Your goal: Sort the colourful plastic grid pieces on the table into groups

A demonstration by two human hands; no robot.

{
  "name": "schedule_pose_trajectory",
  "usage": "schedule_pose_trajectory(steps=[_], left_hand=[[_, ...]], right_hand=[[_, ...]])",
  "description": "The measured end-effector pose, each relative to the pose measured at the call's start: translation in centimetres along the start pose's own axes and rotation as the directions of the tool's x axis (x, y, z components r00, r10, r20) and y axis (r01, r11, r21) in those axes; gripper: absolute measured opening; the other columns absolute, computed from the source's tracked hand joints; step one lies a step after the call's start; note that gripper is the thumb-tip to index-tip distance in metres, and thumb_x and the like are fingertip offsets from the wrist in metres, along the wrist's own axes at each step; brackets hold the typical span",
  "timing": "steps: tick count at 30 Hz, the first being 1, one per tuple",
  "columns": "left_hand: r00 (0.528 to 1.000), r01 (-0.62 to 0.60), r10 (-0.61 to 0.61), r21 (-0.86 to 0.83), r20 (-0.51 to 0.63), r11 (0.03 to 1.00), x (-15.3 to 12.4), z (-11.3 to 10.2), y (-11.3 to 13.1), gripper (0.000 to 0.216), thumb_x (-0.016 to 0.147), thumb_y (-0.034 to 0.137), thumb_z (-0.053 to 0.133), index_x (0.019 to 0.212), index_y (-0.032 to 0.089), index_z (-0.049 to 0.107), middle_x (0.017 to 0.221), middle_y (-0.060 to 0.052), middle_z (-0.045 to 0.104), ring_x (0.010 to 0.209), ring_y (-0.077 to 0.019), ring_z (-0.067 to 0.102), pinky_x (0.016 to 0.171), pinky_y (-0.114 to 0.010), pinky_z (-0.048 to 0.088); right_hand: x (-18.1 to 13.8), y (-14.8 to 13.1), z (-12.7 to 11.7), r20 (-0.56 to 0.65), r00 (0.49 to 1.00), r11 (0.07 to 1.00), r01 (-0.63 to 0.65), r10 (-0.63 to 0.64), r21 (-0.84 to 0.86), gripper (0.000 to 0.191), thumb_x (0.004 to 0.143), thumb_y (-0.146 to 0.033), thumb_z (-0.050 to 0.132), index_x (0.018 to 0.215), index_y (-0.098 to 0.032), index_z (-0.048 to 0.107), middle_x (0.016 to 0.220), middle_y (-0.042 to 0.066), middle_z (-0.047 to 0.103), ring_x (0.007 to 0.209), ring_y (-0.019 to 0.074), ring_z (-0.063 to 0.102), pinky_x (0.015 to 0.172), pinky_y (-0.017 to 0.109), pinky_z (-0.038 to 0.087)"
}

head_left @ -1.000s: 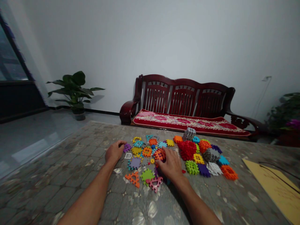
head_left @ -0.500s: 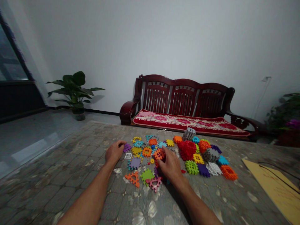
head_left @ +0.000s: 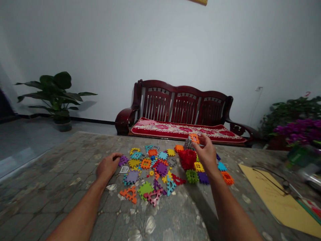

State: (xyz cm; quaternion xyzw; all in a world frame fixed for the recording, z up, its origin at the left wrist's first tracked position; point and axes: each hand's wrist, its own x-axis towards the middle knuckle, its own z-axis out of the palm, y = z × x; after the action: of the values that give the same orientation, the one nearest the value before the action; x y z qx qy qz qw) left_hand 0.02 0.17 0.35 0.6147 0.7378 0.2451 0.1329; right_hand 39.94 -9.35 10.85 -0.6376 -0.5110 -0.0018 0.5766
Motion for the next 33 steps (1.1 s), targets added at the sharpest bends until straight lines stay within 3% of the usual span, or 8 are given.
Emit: schedule_pose_trajectory(steps=[4, 6, 10, 17, 23, 33], left_hand=[[1.0, -0.008, 0.008, 0.002, -0.008, 1.0, -0.1, -0.1, 0.0, 0.033, 0.086, 0.035, 0.049, 0.107, 0.03, 0.074, 0.105, -0.002, 0.077, 0.091, -0.0242, 0.069, 0.068, -0.028, 0.047], [1.0, -0.01, 0.01, 0.001, -0.012, 1.0, -0.1, -0.2, 0.0, 0.033, 0.086, 0.035, 0.049, 0.107, 0.029, 0.074, 0.104, -0.003, 0.077, 0.091, -0.0244, 0.069, 0.068, -0.028, 0.048], [1.0, -0.016, 0.016, 0.003, -0.01, 1.0, -0.1, -0.2, 0.0, 0.036, 0.086, 0.037, 0.048, 0.109, 0.027, 0.074, 0.105, -0.004, 0.077, 0.09, -0.0258, 0.069, 0.066, -0.029, 0.047], [0.999, -0.039, 0.039, -0.006, -0.021, 0.999, 0.1, 0.0, -0.3, 0.034, 0.086, 0.036, 0.05, 0.107, 0.027, 0.075, 0.105, -0.005, 0.077, 0.09, -0.0264, 0.069, 0.065, -0.03, 0.046], [1.0, -0.02, 0.02, -0.011, -0.015, 1.0, 0.2, 0.1, -0.4, 0.034, 0.085, 0.037, 0.05, 0.107, 0.028, 0.075, 0.1, -0.004, 0.077, 0.086, -0.0246, 0.068, 0.065, -0.029, 0.046], [0.999, -0.027, 0.027, -0.022, -0.028, 0.999, 0.2, 0.3, -0.5, 0.033, 0.085, 0.037, 0.05, 0.105, 0.028, 0.075, 0.102, -0.004, 0.077, 0.087, -0.0255, 0.068, 0.064, -0.029, 0.046]], right_hand=[[3.1, 4.7, -2.9, -0.013, 0.989, 0.955, -0.149, 0.151, -0.258, 0.068, 0.075, -0.044, 0.069, 0.135, -0.015, 0.054, 0.117, 0.016, 0.07, 0.103, 0.0282, 0.067, 0.089, 0.04, 0.051], [3.9, 7.1, -3.9, -0.022, 0.96, 0.884, -0.266, 0.279, -0.384, 0.07, 0.075, -0.045, 0.07, 0.135, -0.014, 0.054, 0.114, 0.016, 0.071, 0.1, 0.0293, 0.069, 0.085, 0.04, 0.051], [4.3, 9.8, -4.8, -0.004, 0.908, 0.738, -0.344, 0.42, -0.58, 0.073, 0.078, -0.049, 0.068, 0.14, -0.015, 0.049, 0.119, 0.013, 0.07, 0.107, 0.0312, 0.066, 0.088, 0.039, 0.05], [4.5, 8.8, -3.4, 0.046, 0.908, 0.661, -0.267, 0.415, -0.701, 0.071, 0.081, -0.046, 0.064, 0.145, -0.023, 0.044, 0.125, 0.01, 0.067, 0.115, 0.0332, 0.062, 0.092, 0.043, 0.047], [4.2, 8.5, -3.2, 0.026, 0.909, 0.611, -0.258, 0.415, -0.748, 0.071, 0.08, -0.042, 0.062, 0.144, -0.018, 0.045, 0.122, 0.015, 0.067, 0.113, 0.0354, 0.062, 0.093, 0.046, 0.046], [4.0, 9.3, -3.6, 0.003, 0.93, 0.627, -0.245, 0.367, -0.739, 0.068, 0.077, -0.043, 0.063, 0.139, -0.018, 0.052, 0.122, 0.017, 0.065, 0.112, 0.0364, 0.062, 0.092, 0.05, 0.047]])
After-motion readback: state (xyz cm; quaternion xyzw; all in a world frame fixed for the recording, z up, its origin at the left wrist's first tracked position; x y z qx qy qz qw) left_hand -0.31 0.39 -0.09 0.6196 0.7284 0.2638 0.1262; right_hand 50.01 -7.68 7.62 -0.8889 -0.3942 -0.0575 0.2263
